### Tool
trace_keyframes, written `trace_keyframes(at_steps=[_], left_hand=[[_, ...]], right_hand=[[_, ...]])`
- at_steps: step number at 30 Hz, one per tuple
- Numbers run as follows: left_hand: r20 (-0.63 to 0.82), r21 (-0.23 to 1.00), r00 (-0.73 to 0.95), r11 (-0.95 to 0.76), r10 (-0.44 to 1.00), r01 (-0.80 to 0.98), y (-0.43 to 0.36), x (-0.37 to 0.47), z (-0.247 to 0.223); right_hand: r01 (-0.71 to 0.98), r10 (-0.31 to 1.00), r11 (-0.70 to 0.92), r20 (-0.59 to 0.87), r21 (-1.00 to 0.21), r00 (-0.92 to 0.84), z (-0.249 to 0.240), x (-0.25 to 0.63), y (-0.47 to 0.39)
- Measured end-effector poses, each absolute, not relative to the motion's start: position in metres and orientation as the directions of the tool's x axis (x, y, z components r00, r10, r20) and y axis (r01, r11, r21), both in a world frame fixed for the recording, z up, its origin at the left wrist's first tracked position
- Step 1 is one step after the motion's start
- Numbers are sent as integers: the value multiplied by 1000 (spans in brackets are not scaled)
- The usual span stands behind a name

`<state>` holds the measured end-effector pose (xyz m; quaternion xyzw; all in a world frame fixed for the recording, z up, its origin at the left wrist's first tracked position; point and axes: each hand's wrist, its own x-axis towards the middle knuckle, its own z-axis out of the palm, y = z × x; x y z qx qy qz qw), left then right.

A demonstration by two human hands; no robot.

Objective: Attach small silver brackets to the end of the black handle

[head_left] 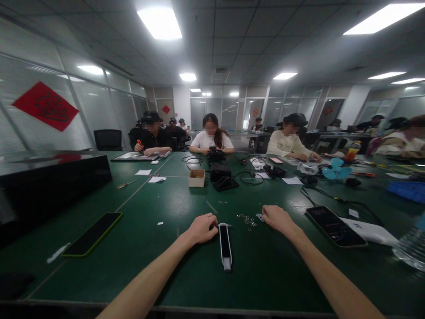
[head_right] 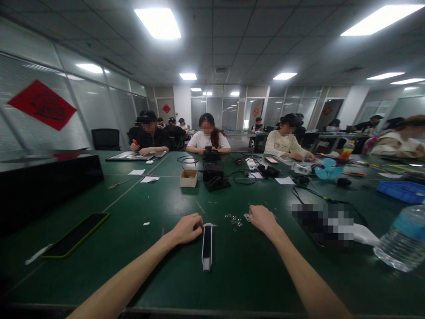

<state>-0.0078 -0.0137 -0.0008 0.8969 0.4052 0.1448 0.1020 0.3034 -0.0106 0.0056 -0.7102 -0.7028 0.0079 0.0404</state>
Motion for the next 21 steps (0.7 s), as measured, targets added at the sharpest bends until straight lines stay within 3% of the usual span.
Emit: trace_keyframes(at_steps=[4, 7, 12, 21], left_hand=[[174, 269, 623, -646, 762, 715, -12, -7, -3], [156, 282, 621, -637, 768, 717, -13, -7, -2], [153, 292, 627, -641, 764, 710, -13, -8, 0], [147, 309, 630, -640, 763, 703, -15, -8, 1]], right_hand=[[1000, 998, 13, 65, -3, -13, 12, 297, -15], [991, 981, 134, 143, 14, -134, 15, 292, -17], [943, 944, 329, 58, -45, -326, 12, 287, -15], [947, 953, 302, 51, -114, -298, 3, 284, -9]])
